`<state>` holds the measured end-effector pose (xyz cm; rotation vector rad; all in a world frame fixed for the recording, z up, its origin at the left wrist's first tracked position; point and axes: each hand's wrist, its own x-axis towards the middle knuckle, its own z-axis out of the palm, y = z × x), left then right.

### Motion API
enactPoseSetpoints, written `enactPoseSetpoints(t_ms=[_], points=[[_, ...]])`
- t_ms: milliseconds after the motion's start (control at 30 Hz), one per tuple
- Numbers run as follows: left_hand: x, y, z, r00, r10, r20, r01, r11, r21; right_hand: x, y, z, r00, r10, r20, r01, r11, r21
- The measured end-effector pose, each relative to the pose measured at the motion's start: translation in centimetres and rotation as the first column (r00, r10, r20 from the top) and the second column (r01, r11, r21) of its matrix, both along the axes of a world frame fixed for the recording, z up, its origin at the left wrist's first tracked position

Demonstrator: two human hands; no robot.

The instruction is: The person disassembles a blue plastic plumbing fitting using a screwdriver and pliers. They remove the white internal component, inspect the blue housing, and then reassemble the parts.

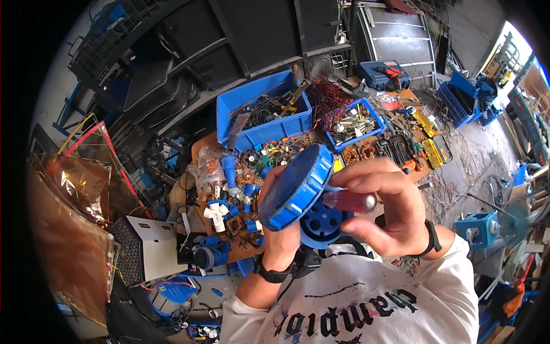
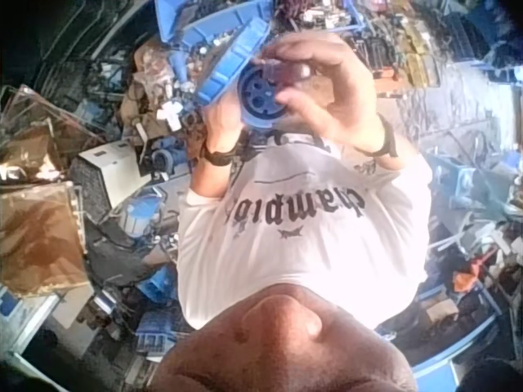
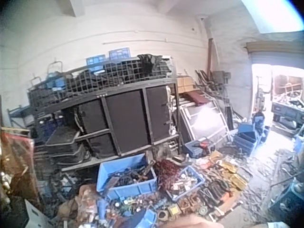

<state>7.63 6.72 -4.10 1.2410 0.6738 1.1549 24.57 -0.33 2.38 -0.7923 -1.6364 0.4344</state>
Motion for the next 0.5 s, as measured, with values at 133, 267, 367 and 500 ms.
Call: enactPoseSetpoints(t_ms=[133, 267, 367, 500], points=[[0.1, 0.0, -0.2, 1.000, -0.012, -0.020, 0.014, 0.998, 0.065, 0.3, 0.0, -1.7, 0.996, -0.082, -0.032, 0.081, 0.996, -0.045], [-0.1, 0.2, -0.6, 0.999, 0.024, -0.046, -0.019, 0.995, 0.100, 0.2, 0.0, -0.7, 0.995, -0.030, 0.094, 0.023, 0.997, 0.078], [-0.6, 0.6, -1.4, 0.989, 0.071, -0.126, -0.049, 0.985, 0.167, 0.5, -0.4, -0.4, 0.994, 0.046, 0.095, -0.058, 0.991, 0.122], [-0.8, 0.0, -0.2, 0.958, -0.004, 0.287, 0.029, 0.996, -0.083, 1.8, -0.6, -0.6, 0.976, 0.184, -0.117, -0.149, 0.955, 0.258]])
